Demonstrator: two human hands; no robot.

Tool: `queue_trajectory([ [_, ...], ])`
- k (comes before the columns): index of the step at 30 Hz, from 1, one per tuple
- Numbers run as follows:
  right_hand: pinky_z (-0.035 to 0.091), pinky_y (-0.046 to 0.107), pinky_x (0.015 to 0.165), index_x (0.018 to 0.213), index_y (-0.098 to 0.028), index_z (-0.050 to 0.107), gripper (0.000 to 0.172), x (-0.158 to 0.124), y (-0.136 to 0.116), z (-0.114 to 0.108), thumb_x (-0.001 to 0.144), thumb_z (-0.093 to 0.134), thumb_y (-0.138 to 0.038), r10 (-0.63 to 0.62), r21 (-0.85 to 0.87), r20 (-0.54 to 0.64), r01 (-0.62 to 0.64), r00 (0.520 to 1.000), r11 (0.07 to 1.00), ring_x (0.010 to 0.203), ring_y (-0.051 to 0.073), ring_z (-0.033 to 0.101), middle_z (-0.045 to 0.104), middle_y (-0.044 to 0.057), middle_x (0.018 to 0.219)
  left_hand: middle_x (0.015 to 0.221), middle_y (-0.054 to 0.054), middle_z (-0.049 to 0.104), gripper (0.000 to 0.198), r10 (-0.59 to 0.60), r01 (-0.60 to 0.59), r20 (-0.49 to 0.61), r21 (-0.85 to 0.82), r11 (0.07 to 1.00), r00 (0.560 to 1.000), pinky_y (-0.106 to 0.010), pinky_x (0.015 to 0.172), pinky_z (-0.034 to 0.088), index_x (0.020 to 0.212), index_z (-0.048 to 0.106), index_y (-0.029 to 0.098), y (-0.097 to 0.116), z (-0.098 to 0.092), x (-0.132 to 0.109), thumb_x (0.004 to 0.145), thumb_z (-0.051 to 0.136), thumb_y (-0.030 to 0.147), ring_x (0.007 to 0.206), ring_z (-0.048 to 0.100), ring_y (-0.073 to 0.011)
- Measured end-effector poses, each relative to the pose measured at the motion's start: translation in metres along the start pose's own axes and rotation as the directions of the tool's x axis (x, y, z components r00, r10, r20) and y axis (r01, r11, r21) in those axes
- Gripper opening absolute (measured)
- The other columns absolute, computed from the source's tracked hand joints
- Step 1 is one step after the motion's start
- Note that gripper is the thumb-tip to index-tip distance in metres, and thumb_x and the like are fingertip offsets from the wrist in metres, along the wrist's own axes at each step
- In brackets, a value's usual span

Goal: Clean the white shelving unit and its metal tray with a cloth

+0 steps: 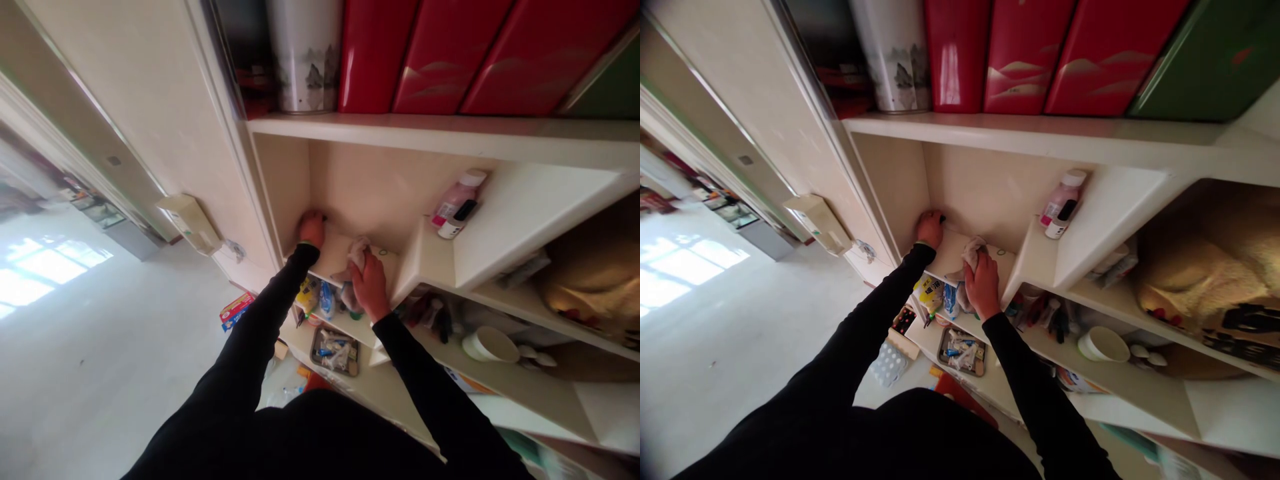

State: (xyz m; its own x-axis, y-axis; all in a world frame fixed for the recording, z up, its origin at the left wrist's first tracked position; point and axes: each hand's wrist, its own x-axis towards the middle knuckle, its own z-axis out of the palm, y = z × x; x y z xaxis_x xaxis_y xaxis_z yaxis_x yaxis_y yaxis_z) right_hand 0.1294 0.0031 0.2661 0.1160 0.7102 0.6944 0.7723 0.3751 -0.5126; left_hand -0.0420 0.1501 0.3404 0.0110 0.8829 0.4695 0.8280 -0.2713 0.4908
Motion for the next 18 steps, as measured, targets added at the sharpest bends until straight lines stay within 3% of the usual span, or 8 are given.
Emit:
queue_trajectory([
  [7,0.058,0.059,0.108,0.134,-0.016,0.070,0.043,0.000,0.001,0.001,0.108,0.055,-0.048,0.006,0.011,-0.005,-0.006,1.000,1.000,0.116,0.039,0.070,0.078,0.024,0.129,0.123,-0.018,0.083,0.035,0.002,0.002,0.038,-0.094,0.996,0.999,-0.045,0.106,0.061,0.119,0.085,0.017,-0.009,-0.007,0.001,0.099,0.062,-0.001,0.119,0.078,-0.0347],
  [11,0.058,0.061,0.113,0.131,-0.016,0.072,0.053,0.003,-0.002,-0.003,0.105,0.058,-0.061,0.102,0.183,-0.036,-0.093,0.994,0.979,0.122,0.039,0.072,0.079,0.025,0.129,0.120,-0.014,0.085,0.022,0.051,-0.041,0.043,-0.213,0.976,0.998,-0.041,0.106,0.063,0.117,0.086,0.018,-0.014,-0.011,-0.015,0.100,0.074,0.012,0.114,0.080,-0.0308],
  [14,0.058,0.057,0.119,0.131,-0.018,0.072,0.067,0.007,-0.012,-0.012,0.099,0.061,-0.075,0.305,0.475,-0.012,-0.263,0.952,0.840,0.130,0.036,0.073,0.079,0.021,0.134,0.121,-0.012,0.083,0.022,0.138,-0.101,0.033,-0.516,0.851,0.990,-0.032,0.096,0.065,0.117,0.084,0.019,-0.018,-0.006,-0.047,0.096,0.080,0.017,0.104,0.080,-0.0219],
  [16,0.059,0.052,0.120,0.133,-0.020,0.073,0.073,0.009,-0.023,-0.018,0.095,0.065,-0.082,0.407,0.628,0.079,-0.362,0.910,0.689,0.135,0.034,0.073,0.080,0.018,0.138,0.120,-0.011,0.082,0.023,0.190,-0.114,0.032,-0.700,0.705,0.981,-0.030,0.090,0.066,0.116,0.084,0.019,-0.020,0.000,-0.073,0.094,0.082,0.021,0.096,0.080,-0.0185],
  [18,0.061,0.048,0.118,0.131,-0.021,0.075,0.074,0.011,-0.034,-0.021,0.088,0.075,-0.082,0.438,0.697,0.190,-0.435,0.878,0.570,0.134,0.032,0.075,0.082,0.014,0.136,0.119,-0.011,0.083,0.024,0.225,-0.113,0.038,-0.776,0.621,0.974,-0.029,0.089,0.067,0.116,0.083,0.019,-0.019,0.005,-0.097,0.093,0.083,0.026,0.098,0.080,-0.0185],
])
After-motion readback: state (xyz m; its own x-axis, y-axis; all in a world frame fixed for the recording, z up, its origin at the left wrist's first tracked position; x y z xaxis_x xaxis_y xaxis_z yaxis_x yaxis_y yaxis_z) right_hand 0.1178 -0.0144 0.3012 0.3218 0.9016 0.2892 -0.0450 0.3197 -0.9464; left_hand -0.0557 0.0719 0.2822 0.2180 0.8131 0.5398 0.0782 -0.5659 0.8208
